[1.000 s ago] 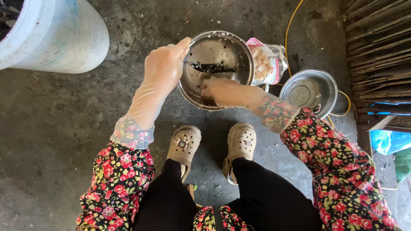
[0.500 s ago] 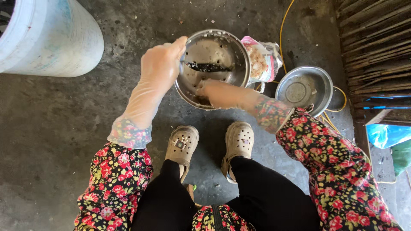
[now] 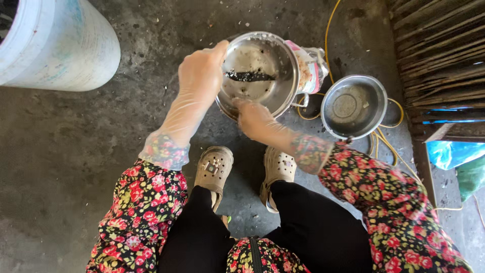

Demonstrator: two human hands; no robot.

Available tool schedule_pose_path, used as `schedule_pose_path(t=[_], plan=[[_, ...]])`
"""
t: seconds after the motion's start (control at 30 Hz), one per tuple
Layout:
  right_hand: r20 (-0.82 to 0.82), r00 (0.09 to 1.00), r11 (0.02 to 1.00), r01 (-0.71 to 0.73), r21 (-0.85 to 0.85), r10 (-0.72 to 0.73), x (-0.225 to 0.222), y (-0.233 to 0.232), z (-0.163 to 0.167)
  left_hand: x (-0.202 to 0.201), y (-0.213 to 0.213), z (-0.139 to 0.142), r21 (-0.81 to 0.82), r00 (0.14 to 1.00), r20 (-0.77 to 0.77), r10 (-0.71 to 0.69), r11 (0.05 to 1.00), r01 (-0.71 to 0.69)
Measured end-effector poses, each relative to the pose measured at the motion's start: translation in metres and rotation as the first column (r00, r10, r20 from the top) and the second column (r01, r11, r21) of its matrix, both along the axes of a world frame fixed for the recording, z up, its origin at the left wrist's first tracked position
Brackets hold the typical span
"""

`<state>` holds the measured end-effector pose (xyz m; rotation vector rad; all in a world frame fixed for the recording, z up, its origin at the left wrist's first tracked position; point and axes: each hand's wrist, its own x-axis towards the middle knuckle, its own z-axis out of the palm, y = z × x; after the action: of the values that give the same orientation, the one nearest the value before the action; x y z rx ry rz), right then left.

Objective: The person packs a crumbly food mixture into a plastic bag, plugs in a small electric grinder, and then uses the grinder to process the mixture in a metal bowl. The person repeatedly scoops the mixture into the grinder and returns it to the bowl.

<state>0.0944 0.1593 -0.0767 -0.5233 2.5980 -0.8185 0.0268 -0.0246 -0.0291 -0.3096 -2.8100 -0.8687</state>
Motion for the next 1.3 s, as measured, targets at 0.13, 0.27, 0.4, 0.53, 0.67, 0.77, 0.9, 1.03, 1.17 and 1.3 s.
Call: schedule_pose_path(t=[0.13, 0.27, 0.4, 0.53, 0.67, 0.77, 0.9, 1.03, 1.17, 1.3], plan=[[0.147, 0.946, 0.935, 0.313, -0.168, -0.291, 0.0, -0.029, -0.004, -0.005, 0.019, 0.009, -0.013, 0.995, 0.104, 0.005, 1.0, -0.004], [0.702, 0.568, 0.419, 0.814, -0.403, -0.429, -0.021, -0.032, 0.003, -0.013, 0.032, 0.023, 0.015, 0.977, 0.211, -0.033, 0.999, 0.031], [0.87, 0.446, 0.053, 0.883, -0.466, 0.213, -0.053, -0.006, 0.007, -0.016, 0.023, 0.04, 0.089, 0.967, 0.238, -0.087, 0.994, 0.067], [0.754, 0.463, 0.002, 0.852, -0.524, 0.467, -0.072, 0.019, 0.024, -0.013, 0.007, 0.058, 0.155, 0.84, 0.543, -0.021, 0.985, -0.076], [0.753, 0.496, 0.031, 0.826, -0.562, 0.432, -0.067, 0.052, 0.079, -0.009, -0.012, 0.073, 0.217, 0.805, 0.592, 0.021, 0.959, -0.185], [0.48, 0.72, -0.019, 0.564, -0.825, 0.5, -0.052, 0.1, 0.117, -0.004, -0.024, 0.077, 0.216, 0.893, 0.45, 0.01, 0.969, -0.119], [0.049, 0.85, 0.68, 0.453, -0.576, -0.524, -0.044, 0.155, 0.089, -0.006, -0.03, 0.079, 0.218, 0.78, 0.621, 0.077, 0.939, -0.266], [-0.348, 0.791, 0.831, 0.336, -0.443, -0.504, -0.069, 0.157, -0.013, -0.005, -0.023, 0.085, 0.189, 0.83, 0.556, 0.03, 0.968, -0.162], [-0.017, 0.837, 0.66, 0.419, -0.623, -0.547, -0.095, 0.147, -0.043, 0.002, -0.015, 0.088, 0.166, 0.809, 0.582, 0.086, 0.961, -0.221], [0.161, 0.834, 0.51, 0.462, -0.726, -0.527, -0.087, 0.148, 0.027, -0.001, -0.015, 0.085, 0.189, 0.784, 0.604, 0.142, 0.931, -0.314]])
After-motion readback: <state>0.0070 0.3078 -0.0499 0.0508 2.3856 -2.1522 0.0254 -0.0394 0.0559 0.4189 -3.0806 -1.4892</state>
